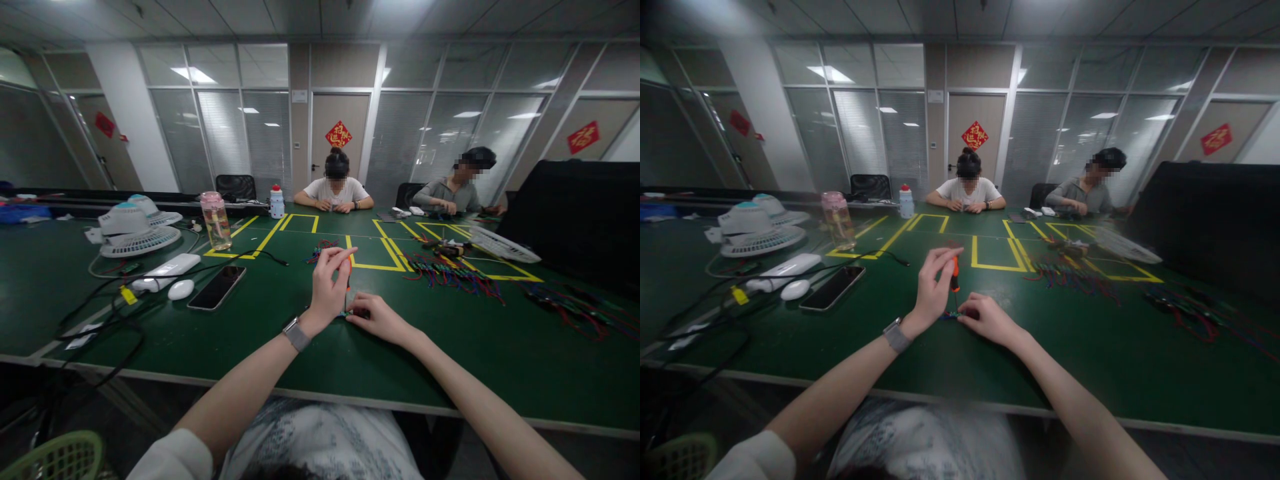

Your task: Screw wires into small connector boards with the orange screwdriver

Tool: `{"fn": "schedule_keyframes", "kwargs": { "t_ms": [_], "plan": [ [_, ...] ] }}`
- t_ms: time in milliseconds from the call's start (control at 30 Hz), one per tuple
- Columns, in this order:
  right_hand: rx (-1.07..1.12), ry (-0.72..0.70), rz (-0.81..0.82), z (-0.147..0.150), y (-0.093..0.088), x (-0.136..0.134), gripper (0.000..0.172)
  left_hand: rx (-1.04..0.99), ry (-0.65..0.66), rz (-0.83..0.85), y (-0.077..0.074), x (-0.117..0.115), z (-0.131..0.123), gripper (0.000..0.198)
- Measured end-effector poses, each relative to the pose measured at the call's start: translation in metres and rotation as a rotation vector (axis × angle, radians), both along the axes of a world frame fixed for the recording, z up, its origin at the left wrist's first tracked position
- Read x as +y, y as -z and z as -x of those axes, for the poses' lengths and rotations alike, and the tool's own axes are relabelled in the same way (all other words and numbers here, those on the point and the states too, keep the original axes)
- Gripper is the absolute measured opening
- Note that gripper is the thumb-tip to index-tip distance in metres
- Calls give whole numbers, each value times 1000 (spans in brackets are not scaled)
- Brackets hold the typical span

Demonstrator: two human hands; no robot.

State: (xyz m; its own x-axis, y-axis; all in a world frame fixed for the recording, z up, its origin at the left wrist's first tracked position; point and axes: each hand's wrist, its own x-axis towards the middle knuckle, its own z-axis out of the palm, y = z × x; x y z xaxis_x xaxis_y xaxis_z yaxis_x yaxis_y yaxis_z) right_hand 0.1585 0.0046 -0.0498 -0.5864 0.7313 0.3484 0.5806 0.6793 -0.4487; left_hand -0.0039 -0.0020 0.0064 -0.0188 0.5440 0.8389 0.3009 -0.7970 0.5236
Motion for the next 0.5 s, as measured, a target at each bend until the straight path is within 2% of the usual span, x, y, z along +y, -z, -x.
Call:
{"fn": "schedule_keyframes", "kwargs": {
  "t_ms": [133, 267, 500],
  "plan": [
    [-3, -2, -1, 0, 0, 0, 14, -26, 56, 31, 2, 3, 0, 31],
    [-1, 4, -4, 0, 1, 1, 14, -45, 57, 39, 3, 4, -1, 26],
    [3, 7, -9, 0, 0, 0, 13, -22, -71, -39, 2, 1, -1, 17]
  ]
}}
